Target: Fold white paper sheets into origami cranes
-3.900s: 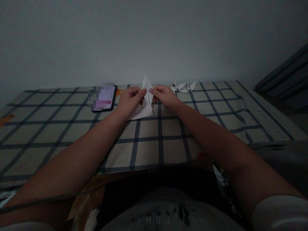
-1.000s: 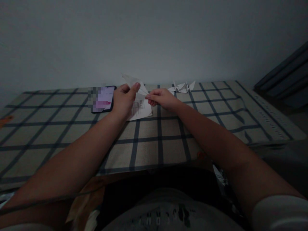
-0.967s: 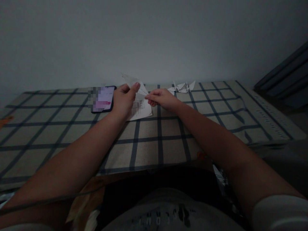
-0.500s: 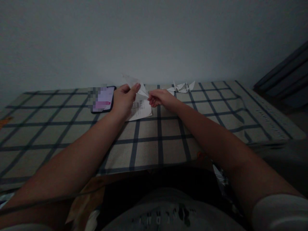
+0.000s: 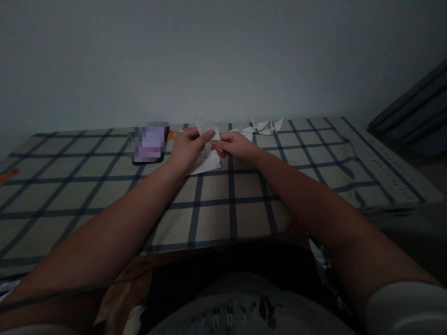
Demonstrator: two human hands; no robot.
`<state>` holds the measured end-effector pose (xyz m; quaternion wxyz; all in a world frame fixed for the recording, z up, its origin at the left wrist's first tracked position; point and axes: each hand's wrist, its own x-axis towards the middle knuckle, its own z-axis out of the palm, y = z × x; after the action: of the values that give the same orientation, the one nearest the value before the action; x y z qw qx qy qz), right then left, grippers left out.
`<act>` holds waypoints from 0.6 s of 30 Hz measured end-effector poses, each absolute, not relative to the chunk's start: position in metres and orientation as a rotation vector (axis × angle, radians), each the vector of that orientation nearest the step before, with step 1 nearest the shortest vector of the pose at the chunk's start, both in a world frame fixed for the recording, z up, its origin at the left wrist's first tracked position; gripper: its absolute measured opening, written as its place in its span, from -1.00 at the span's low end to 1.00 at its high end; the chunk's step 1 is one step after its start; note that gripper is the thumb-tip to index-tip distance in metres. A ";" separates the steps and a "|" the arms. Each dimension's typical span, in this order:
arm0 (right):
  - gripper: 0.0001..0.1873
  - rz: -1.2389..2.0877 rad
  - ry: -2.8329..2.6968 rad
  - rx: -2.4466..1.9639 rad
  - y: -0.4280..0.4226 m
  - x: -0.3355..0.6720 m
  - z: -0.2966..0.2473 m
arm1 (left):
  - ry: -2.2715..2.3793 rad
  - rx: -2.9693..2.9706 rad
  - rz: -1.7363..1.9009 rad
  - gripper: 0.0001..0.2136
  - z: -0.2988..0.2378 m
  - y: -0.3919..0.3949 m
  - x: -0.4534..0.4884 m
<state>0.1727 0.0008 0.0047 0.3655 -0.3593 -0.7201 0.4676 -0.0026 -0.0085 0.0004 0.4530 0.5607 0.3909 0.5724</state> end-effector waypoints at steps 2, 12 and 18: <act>-0.69 1.202 -1.856 -0.935 0.001 0.173 0.006 | 0.961 1.364 1.407 -0.66 -0.002 -0.007 -0.002; -0.76 1.210 -1.877 -0.970 -0.001 0.172 0.010 | 0.975 1.283 1.408 -0.68 -0.004 -0.002 -0.004; -0.74 1.234 -1.829 -0.940 0.001 0.170 0.005 | 0.911 1.367 1.318 -0.60 -0.004 -0.004 -0.005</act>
<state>0.1702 0.0011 0.0048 0.3630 -0.3653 -0.7106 0.4795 -0.0050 -0.0040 -0.0044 0.4949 0.5638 0.3759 0.5439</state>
